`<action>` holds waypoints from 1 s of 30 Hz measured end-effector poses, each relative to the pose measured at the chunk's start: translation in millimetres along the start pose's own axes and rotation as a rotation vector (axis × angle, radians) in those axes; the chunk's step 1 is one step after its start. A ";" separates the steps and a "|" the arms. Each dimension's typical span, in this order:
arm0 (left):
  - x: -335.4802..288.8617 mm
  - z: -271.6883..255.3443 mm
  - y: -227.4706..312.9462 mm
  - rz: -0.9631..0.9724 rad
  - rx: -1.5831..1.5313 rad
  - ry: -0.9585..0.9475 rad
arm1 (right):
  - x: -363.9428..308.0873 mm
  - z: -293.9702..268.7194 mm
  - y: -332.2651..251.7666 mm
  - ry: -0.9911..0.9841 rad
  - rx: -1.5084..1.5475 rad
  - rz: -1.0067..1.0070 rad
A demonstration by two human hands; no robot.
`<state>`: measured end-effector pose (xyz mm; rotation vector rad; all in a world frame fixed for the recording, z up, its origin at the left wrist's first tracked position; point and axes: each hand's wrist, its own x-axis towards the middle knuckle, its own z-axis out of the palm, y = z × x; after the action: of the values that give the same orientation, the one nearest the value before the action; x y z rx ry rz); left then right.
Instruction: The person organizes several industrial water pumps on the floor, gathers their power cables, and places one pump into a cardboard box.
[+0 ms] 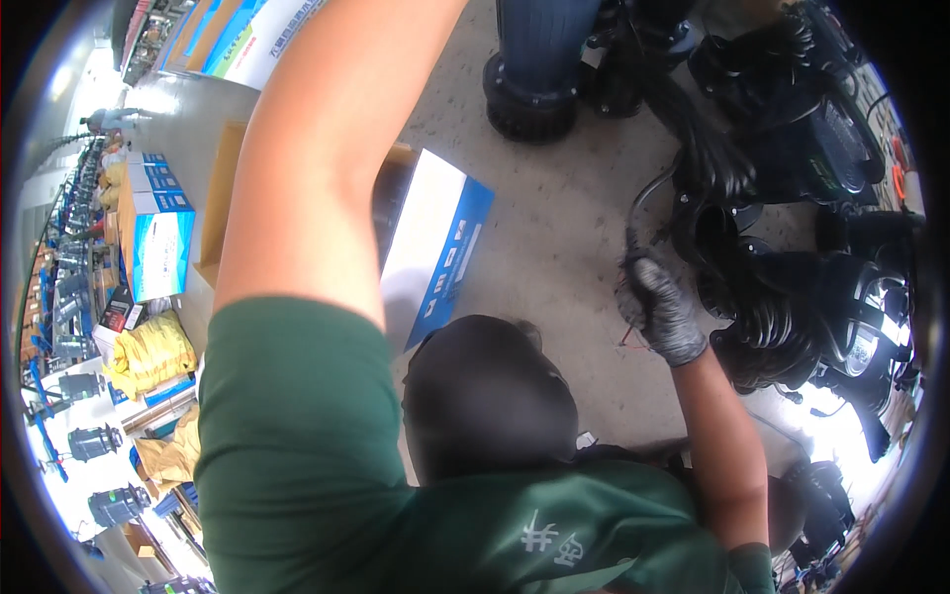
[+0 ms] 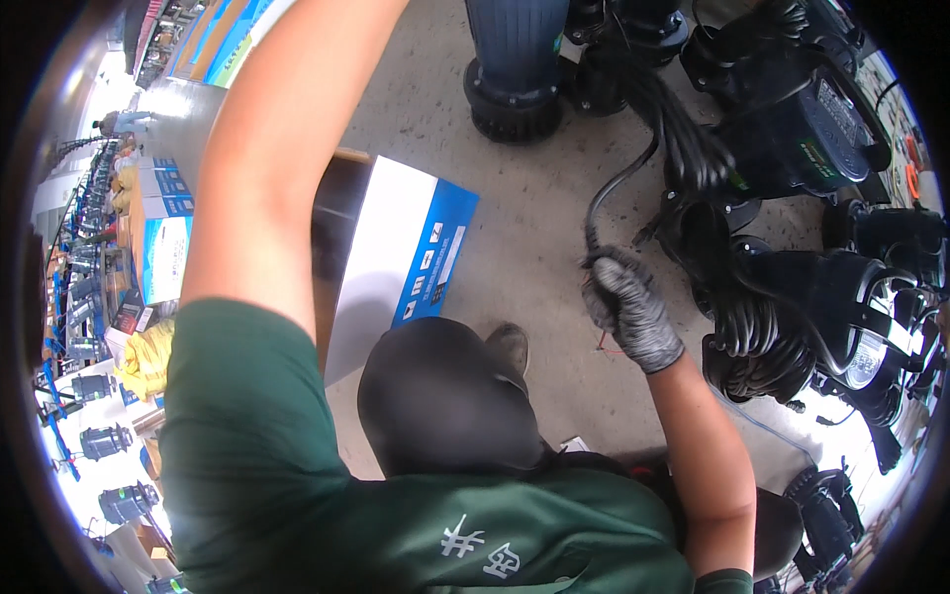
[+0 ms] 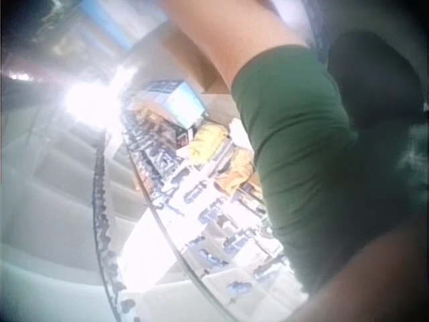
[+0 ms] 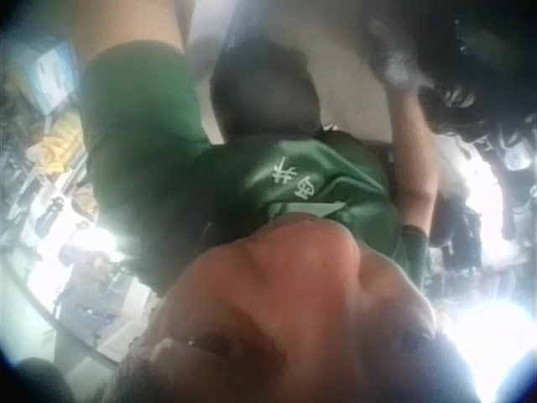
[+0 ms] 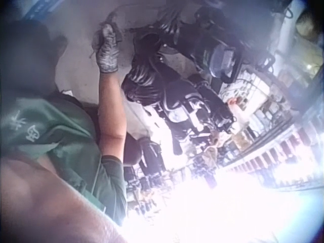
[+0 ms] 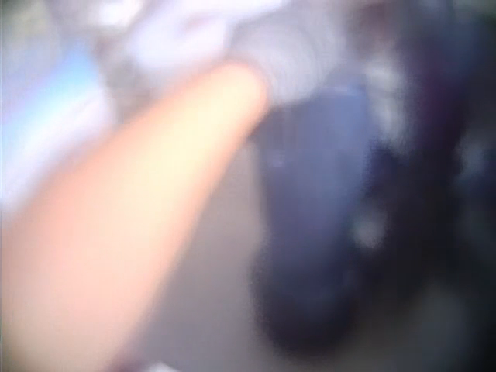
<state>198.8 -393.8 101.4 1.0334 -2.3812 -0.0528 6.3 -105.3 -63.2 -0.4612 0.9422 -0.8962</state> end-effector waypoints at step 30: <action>-113.5 -59.9 -1.1 -0.143 -0.032 -0.137 | 8.7 -11.0 75.6 -0.564 -1.313 0.108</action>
<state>292.6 -306.2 100.0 1.2188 -2.4144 -0.2192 33.7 -69.2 -125.4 -1.6550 0.9040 0.0997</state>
